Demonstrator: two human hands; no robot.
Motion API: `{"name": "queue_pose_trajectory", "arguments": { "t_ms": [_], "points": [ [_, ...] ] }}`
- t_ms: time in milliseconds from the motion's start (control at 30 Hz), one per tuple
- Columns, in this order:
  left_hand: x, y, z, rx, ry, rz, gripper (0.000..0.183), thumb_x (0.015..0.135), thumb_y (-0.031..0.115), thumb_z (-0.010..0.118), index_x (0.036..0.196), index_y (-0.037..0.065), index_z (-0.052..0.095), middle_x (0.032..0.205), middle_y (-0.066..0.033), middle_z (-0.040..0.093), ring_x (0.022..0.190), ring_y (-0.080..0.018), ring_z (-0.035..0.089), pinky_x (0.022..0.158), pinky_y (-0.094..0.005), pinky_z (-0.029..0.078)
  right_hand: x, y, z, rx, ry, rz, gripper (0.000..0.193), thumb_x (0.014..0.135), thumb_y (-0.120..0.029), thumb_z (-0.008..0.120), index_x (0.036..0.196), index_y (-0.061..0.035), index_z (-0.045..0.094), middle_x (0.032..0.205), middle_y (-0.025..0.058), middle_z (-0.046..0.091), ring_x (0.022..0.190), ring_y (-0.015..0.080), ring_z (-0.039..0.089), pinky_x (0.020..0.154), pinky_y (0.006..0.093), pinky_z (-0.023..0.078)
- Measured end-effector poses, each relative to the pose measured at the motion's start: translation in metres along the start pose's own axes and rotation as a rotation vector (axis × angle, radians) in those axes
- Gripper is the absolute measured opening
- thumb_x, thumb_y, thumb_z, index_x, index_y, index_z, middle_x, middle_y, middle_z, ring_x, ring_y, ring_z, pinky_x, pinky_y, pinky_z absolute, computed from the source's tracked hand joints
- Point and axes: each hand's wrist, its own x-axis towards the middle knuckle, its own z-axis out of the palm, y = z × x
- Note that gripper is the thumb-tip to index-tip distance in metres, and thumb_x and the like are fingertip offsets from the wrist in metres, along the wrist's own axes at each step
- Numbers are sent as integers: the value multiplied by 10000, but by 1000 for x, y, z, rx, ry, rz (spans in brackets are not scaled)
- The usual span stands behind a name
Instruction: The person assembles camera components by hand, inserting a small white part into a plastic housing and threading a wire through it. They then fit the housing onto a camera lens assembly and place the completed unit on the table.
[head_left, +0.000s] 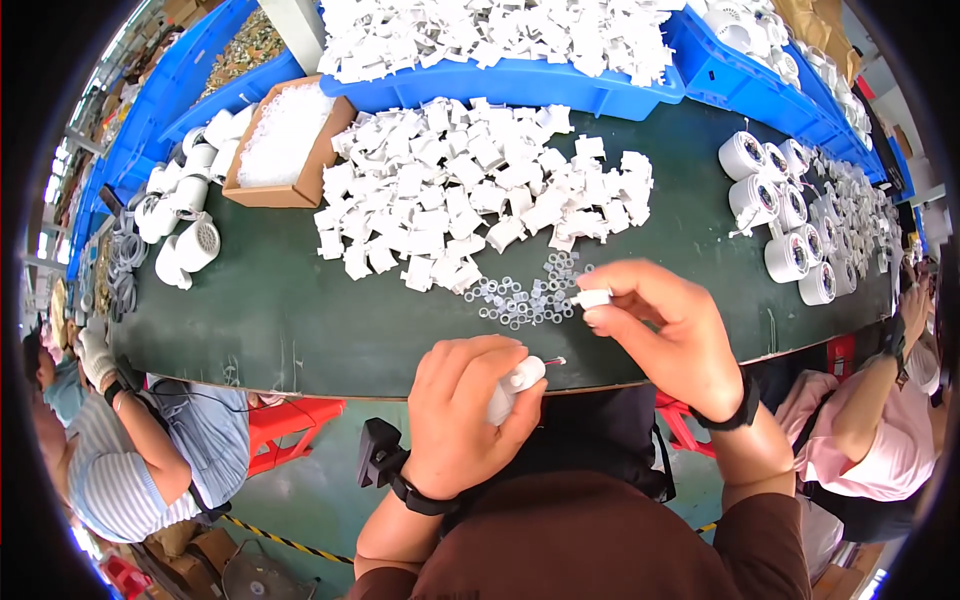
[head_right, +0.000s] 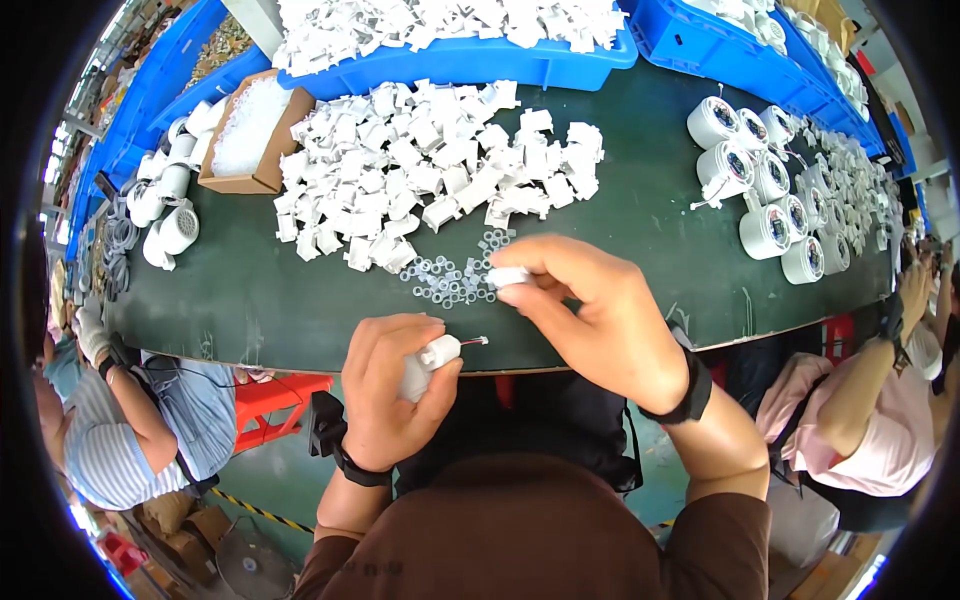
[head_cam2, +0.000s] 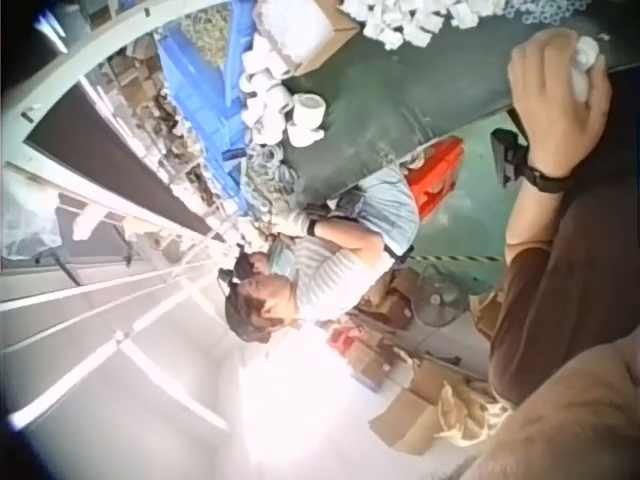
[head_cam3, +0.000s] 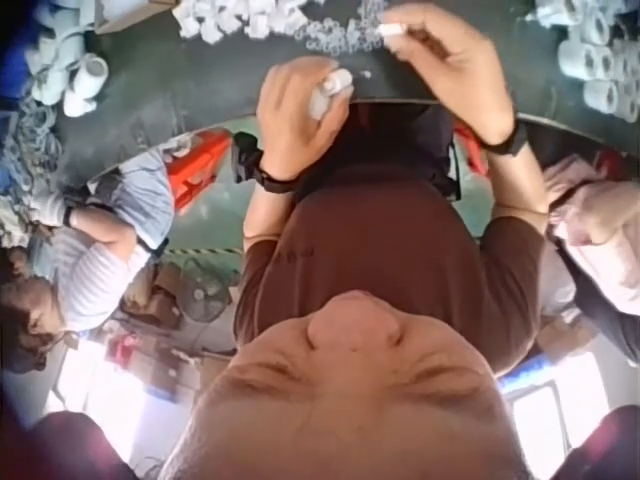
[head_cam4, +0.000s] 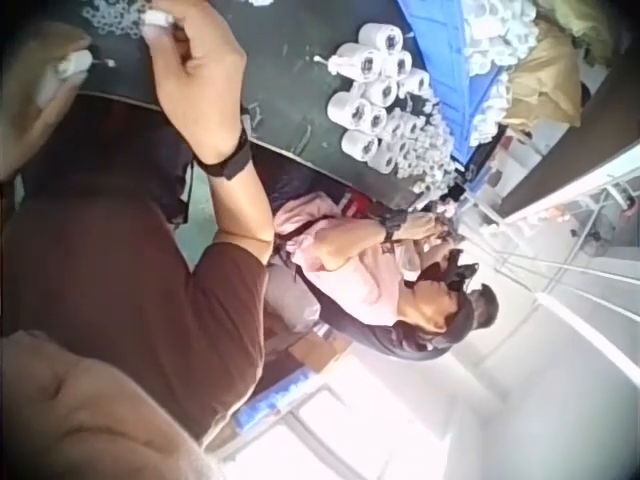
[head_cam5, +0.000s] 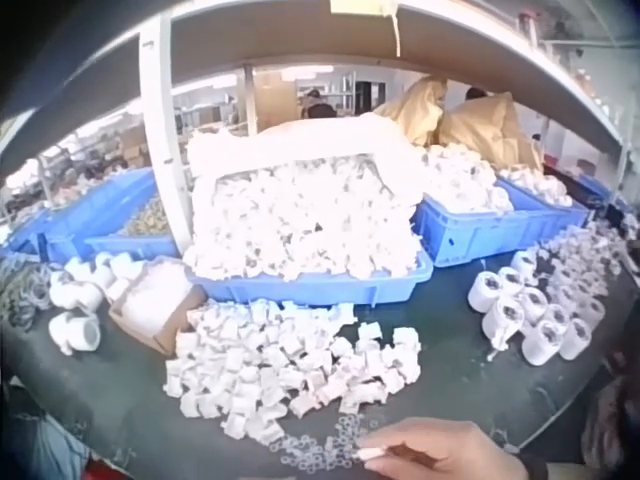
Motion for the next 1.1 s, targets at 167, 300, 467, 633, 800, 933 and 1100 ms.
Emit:
{"name": "queue_pose_trajectory", "arguments": {
  "t_ms": [167,300,467,633,800,933,1100],
  "points": [
    [-1,-3,0,12,3,8,323,771,37,779,1068,37,654,1042,-139,688,927,-328,650,784,-397,522,-14,19,-20,-374,16,30,276,903,49,693,1163,-39,726,973,89,649,843,211,622,751,315,498],
    [0,-2,2,43,-15,9,322,768,33,776,1066,36,653,1036,-137,689,933,-329,652,785,-399,523,-5,20,-15,-668,237,-165,237,845,24,739,1071,-43,746,975,75,639,939,276,584,821,361,486],
    [0,3,5,61,-1,-27,326,767,29,782,1074,51,676,1064,-125,681,913,-313,626,777,-392,510,-1,23,6,-640,169,-298,190,800,27,757,966,-57,718,970,80,643,941,305,573,818,391,490],
    [5,12,10,126,-33,-39,335,757,55,813,1072,82,702,1084,-99,668,902,-301,606,760,-387,503,-4,26,9,-640,176,-312,187,802,40,739,969,-33,696,958,88,655,896,328,585,812,394,496],
    [6,12,6,136,-86,-37,343,748,72,826,1069,95,707,1080,-88,666,899,-299,605,746,-391,504,-25,-15,10,73,7,132,148,926,49,683,1052,-22,713,948,71,689,925,185,637,809,320,525],
    [9,11,6,135,-94,-25,336,737,66,815,1052,87,698,1078,-90,662,899,-302,607,737,-391,502,-27,-7,18,147,-90,34,159,937,51,686,1064,-28,738,1113,103,672,1003,159,646,834,279,531],
    [6,6,6,111,-94,4,375,715,44,801,1058,72,651,1092,-105,650,901,-305,609,749,-394,499,-27,1,26,233,-111,67,163,949,40,681,1089,-26,736,1119,101,660,1022,157,647,862,290,533]
  ]
}}
